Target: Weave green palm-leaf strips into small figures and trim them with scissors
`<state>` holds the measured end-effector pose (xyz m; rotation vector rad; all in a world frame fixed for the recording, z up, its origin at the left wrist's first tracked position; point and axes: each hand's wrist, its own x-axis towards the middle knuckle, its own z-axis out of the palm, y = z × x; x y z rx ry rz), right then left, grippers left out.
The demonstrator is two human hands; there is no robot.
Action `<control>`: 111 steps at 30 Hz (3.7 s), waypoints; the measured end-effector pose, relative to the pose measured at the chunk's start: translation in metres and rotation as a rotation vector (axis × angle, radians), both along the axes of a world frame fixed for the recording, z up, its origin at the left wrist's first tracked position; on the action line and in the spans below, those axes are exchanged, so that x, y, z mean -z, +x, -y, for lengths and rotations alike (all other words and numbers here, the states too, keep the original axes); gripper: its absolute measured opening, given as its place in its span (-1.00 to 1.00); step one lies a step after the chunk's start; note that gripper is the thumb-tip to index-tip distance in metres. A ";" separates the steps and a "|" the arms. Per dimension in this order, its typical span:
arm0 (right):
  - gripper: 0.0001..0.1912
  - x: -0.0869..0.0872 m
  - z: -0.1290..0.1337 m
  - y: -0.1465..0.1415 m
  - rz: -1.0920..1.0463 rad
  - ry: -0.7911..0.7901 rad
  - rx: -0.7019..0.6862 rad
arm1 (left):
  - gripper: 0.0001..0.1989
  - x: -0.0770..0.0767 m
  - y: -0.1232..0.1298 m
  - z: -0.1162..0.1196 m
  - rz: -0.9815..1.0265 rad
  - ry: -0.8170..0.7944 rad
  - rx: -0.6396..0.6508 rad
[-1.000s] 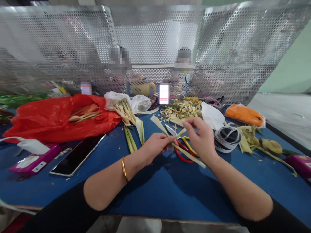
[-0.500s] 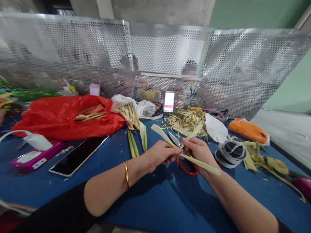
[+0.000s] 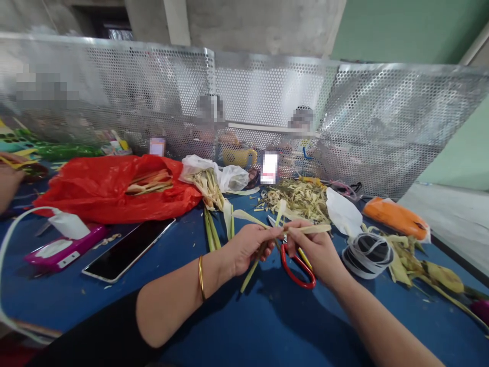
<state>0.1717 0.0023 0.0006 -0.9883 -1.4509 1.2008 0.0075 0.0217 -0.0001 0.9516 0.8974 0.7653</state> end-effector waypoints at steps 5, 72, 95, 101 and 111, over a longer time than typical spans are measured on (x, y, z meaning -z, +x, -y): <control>-0.60 0.005 0.001 -0.009 -0.256 -0.185 0.189 | -0.72 0.003 0.003 0.004 0.021 0.016 0.073; -0.57 0.006 -0.004 0.002 0.110 -0.231 0.150 | -0.63 0.008 0.004 0.002 -0.105 0.019 0.072; -0.54 0.009 -0.018 0.014 -0.064 -0.251 0.184 | -0.64 0.009 0.004 -0.002 -0.001 -0.110 0.012; -0.64 0.013 -0.010 0.004 0.142 -0.164 -0.155 | -0.84 0.005 0.001 -0.006 0.061 -0.133 -0.063; -0.69 0.024 -0.010 0.005 0.514 0.255 0.097 | -0.88 0.004 0.003 -0.002 0.092 -0.183 -0.017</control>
